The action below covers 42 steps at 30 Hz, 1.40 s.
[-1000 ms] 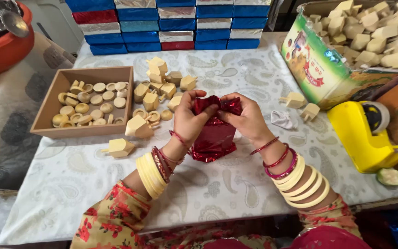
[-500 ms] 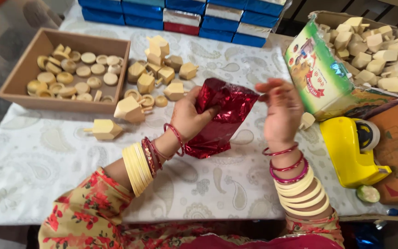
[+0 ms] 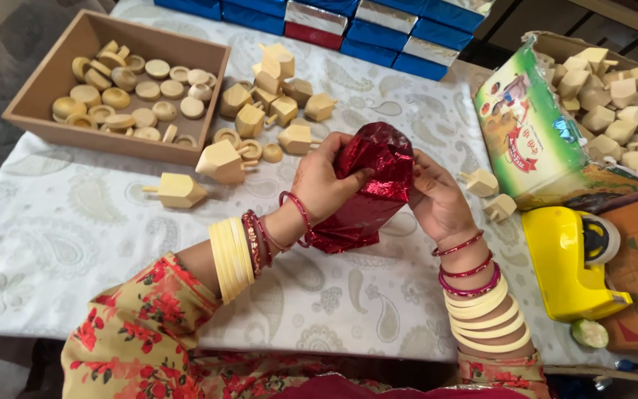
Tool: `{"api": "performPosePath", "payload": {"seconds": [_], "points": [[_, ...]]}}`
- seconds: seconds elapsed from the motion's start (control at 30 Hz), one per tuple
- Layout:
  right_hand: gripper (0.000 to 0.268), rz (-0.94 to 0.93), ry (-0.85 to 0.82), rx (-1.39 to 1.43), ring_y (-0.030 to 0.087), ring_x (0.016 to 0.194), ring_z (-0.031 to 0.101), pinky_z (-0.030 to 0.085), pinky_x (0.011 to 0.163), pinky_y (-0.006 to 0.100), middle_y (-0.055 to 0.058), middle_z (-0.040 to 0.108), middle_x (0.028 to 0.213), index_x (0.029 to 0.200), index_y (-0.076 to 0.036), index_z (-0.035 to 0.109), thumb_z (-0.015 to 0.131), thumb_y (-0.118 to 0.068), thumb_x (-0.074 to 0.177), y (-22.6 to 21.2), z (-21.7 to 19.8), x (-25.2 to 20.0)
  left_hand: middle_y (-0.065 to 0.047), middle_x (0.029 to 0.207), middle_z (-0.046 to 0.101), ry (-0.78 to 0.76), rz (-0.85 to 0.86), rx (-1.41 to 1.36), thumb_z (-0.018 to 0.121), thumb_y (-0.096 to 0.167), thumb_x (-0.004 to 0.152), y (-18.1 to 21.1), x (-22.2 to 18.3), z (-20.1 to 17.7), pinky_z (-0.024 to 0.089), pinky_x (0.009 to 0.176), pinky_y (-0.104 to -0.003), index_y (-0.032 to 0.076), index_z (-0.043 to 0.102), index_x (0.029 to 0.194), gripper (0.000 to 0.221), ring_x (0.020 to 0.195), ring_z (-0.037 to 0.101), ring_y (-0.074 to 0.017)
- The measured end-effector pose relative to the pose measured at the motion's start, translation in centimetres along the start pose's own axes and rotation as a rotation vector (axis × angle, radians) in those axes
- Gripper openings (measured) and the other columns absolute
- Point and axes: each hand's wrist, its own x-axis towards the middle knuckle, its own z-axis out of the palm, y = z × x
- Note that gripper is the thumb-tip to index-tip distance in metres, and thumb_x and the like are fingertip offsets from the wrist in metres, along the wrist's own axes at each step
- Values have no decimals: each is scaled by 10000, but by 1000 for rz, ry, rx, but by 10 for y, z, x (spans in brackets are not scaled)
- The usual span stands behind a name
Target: The person is wrapping small boxes and wooden tops in decorative foil and securing them with tape.
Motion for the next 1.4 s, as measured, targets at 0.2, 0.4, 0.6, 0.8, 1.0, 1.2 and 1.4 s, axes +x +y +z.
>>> {"api": "performPosePath", "payload": {"seconds": [0.2, 0.4, 0.6, 0.8, 1.0, 1.2, 1.4], "points": [[446, -30, 28, -153, 157, 1193, 595, 450, 1071, 343, 40, 662, 1265, 1368, -16, 583, 728, -214, 996, 3, 11, -2, -106, 995, 778, -6, 53, 75, 819, 185, 816, -3, -2, 2, 592, 812, -333, 72, 614, 1176, 429, 917, 769, -221], [457, 31, 28, -257, 138, 1160, 590, 445, 1060, 326, 28, 661, 1237, 1359, -11, 599, 755, -141, 950, 5, 25, -5, -122, 1060, 738, -51, 164, 197, 831, 179, 787, 19, -2, -10, 571, 862, -369, 95, 565, 1249, 540, 1001, 732, -272], [495, 92, 6, -251, 135, 1168, 602, 457, 1059, 334, 32, 677, 1249, 1356, -4, 600, 769, -119, 905, 4, 35, -8, -132, 1182, 694, -104, 505, 422, 857, 127, 717, 55, 6, -30, 493, 942, -429, 109, 583, 1287, 632, 1122, 646, -329], [544, 130, 17, -260, 152, 1175, 609, 459, 1065, 348, 65, 678, 1259, 1386, 18, 592, 792, -119, 899, 5, 36, -8, -37, 1004, 745, -155, 241, -29, 813, 70, 859, 8, 14, -13, 571, 825, -286, 48, 681, 1100, 276, 929, 688, -132], [653, 137, -19, -261, 142, 1206, 613, 465, 1075, 340, 49, 678, 1308, 1448, -16, 545, 790, -154, 859, -3, 49, -9, -15, 986, 730, -43, 113, -285, 798, 80, 940, 9, 10, -10, 575, 806, -249, 4, 692, 1070, 184, 897, 662, -73], [662, 142, 11, -268, 164, 1174, 623, 486, 1044, 355, 70, 674, 1287, 1452, 20, 552, 816, -157, 871, 3, 39, -11, -91, 1047, 709, -2, 412, 243, 909, 194, 759, 55, -1, -16, 553, 794, -338, 38, 509, 1302, 692, 934, 691, -188], [743, 100, -97, -284, 146, 1267, 568, 443, 1100, 342, 45, 633, 1366, 1495, -26, 479, 804, -282, 878, -3, 34, -9, -71, 897, 742, -42, 127, 87, 851, 50, 788, 33, 1, -13, 591, 710, -284, 72, 428, 1385, 732, 802, 745, -152]]}}
